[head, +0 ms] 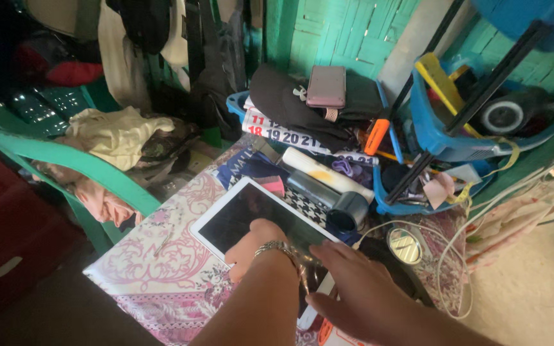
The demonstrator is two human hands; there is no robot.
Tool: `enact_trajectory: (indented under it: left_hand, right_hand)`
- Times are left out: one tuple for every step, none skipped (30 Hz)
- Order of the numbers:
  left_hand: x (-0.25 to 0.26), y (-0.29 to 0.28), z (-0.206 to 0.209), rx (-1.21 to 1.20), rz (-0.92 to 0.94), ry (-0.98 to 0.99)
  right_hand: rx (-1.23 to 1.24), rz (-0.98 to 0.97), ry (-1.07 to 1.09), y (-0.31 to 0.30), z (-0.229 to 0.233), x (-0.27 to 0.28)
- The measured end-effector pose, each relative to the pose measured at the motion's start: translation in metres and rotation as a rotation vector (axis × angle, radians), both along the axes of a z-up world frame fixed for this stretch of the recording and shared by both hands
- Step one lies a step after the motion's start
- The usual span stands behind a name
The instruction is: The person gathers daily essentials from around the room, including a wallet, coin purse, keys, sanitizer, cosmetics, glasses, a tablet, a hairbrush, a hair roller, a charging cable, and a tumbler, and lays them on the bed. The person opens a handbag and places the items into it one at a time.
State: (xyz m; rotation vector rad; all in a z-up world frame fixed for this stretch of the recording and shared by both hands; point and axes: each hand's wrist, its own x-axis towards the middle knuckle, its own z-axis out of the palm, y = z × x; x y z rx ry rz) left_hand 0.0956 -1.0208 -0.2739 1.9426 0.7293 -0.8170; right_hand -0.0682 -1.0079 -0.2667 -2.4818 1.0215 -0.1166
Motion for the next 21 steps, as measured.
enact_trajectory:
  left_hand:
    - [0.0,-0.001,0.0,0.012,0.025,-0.008]
    - [0.002,-0.002,-0.001,0.02,0.025,-0.013]
    - [0.006,0.0,-0.004,0.028,0.024,-0.018]
    - [0.011,0.004,-0.008,0.041,0.029,-0.023]
    - [0.017,0.007,-0.012,-0.009,0.035,0.018]
    - [0.022,0.006,-0.017,-0.034,0.035,0.043]
    - [0.026,0.005,-0.023,-0.06,0.028,0.065]
    - [0.03,0.001,-0.029,-0.073,0.006,0.067]
    - [0.033,-0.005,-0.036,-0.082,-0.011,0.063]
    - [0.036,-0.01,-0.044,-0.087,-0.026,0.059]
    - [0.04,-0.015,-0.054,-0.086,-0.05,0.053]
    - [0.043,-0.021,-0.065,-0.089,-0.077,0.05]
    - [0.048,-0.026,-0.077,-0.091,-0.105,0.047]
    - [0.051,-0.031,-0.092,-0.088,-0.159,0.034]
    - [0.054,-0.038,-0.106,-0.08,-0.211,0.018]
    - [0.056,-0.043,-0.12,-0.064,-0.286,-0.004]
    - [0.056,-0.048,-0.133,-0.037,-0.373,-0.037]
    - [0.059,-0.048,-0.144,-0.005,-0.468,-0.076]
    - [0.063,-0.048,-0.151,0.041,-0.603,-0.128]
    - [0.067,-0.051,-0.154,0.083,-0.724,-0.187]
    - [0.069,-0.052,-0.153,0.113,-0.834,-0.248]
  right_hand:
    - [0.02,-0.029,0.081,-0.003,0.0,0.004]
    - [0.038,-0.056,0.161,-0.007,-0.001,0.01]
    - [0.055,-0.083,0.24,-0.01,-0.002,0.015]
    - [0.051,-0.07,0.229,-0.011,-0.002,0.018]
    - [0.046,-0.058,0.218,-0.013,-0.003,0.021]
    - [0.039,-0.047,0.209,-0.014,-0.004,0.022]
    - [0.035,-0.04,0.21,-0.014,-0.006,0.024]
    - [0.026,-0.035,0.212,-0.014,-0.006,0.025]
    - [0.018,-0.029,0.215,-0.013,-0.008,0.026]
    - [0.034,-0.039,0.226,-0.012,-0.009,0.026]
    - [0.05,-0.048,0.237,-0.01,-0.011,0.025]
    - [0.064,-0.061,0.25,-0.009,-0.011,0.024]
    - [0.073,-0.073,0.244,-0.008,-0.012,0.023]
    - [0.082,-0.09,0.239,-0.008,-0.013,0.02]
    - [0.091,-0.107,0.234,-0.009,-0.013,0.017]
    - [0.074,-0.107,0.225,-0.011,-0.014,0.014]
    - [0.057,-0.106,0.216,-0.013,-0.014,0.01]
    - [0.046,-0.098,0.206,-0.013,-0.014,0.009]
    - [0.06,-0.097,0.193,-0.012,-0.015,0.006]
    - [0.071,-0.096,0.178,-0.013,-0.014,0.005]
    - [0.081,-0.095,0.162,-0.014,-0.014,0.004]
